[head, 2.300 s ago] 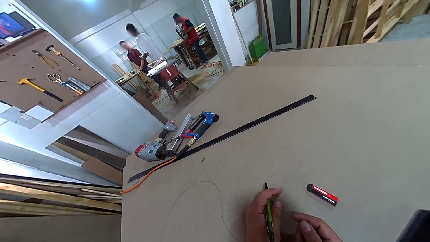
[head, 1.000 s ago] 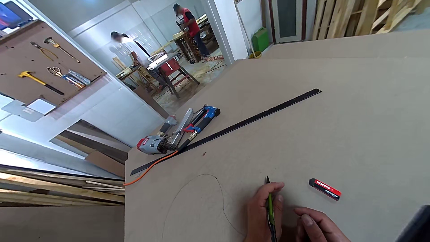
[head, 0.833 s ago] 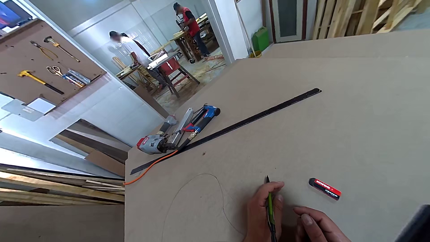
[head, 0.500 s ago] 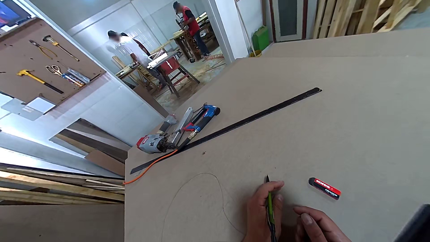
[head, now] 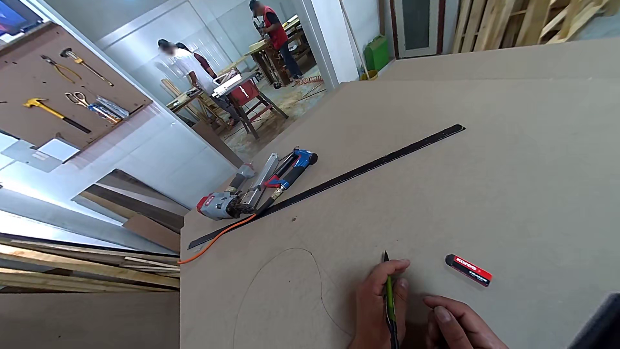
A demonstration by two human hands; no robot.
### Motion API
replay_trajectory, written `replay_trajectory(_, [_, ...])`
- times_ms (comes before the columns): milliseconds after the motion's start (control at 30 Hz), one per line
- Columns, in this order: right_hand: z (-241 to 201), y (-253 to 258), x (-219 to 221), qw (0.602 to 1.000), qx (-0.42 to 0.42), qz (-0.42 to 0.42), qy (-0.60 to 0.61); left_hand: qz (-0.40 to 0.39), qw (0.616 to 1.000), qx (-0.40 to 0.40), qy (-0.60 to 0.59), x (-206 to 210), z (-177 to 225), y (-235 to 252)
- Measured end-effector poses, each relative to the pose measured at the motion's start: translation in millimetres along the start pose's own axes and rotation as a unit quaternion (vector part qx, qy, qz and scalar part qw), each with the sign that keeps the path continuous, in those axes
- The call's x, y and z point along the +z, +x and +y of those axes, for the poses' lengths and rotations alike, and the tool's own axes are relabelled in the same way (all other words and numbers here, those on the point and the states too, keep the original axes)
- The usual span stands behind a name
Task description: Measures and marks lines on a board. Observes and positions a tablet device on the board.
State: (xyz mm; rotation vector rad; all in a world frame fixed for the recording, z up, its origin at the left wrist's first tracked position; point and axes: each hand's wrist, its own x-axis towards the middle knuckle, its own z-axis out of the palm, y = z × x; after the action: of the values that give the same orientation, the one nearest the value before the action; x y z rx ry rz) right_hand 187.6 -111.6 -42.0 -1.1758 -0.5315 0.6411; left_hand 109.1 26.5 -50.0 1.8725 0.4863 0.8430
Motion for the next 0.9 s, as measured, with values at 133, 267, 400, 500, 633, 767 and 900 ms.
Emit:
replay_trajectory(133, [-0.5, 0.1, -0.2, 1.000, -0.001, -0.001, 0.001, 0.002, 1.000, 0.000, 0.006, 0.2, 0.1, -0.2])
replay_trajectory(267, [-0.3, -0.1, -0.1, 1.000, 0.000, 0.001, 0.002, 0.001, 1.000, -0.001, 0.002, 0.6, 0.9, 0.4])
replay_trajectory(400, [-0.9, 0.2, -0.8, 1.000, -0.001, -0.001, -0.002, -0.001, 1.000, 0.000, -0.002, 0.5, -0.2, 0.5])
replay_trajectory(500, [-0.8, -0.2, -0.8, 1.000, -0.001, 0.001, -0.003, -0.001, 1.000, 0.002, -0.001, 0.2, -1.0, 0.6])
replay_trajectory(633, [-2.3, -2.3, 0.0, 1.000, 0.006, 0.007, -0.007, -0.006, 1.000, 0.000, -0.004, -0.1, -0.9, -1.1])
replay_trajectory(767, [-3.6, -2.8, 0.7, 1.000, 0.008, 0.008, -0.018, -0.012, 1.000, 0.006, -0.001, -2.0, 1.0, -0.1])
replay_trajectory(900, [-3.1, -3.2, 1.3, 1.000, 0.007, 0.009, -0.020, -0.011, 1.000, 0.005, -0.003, -2.4, 2.5, 0.2])
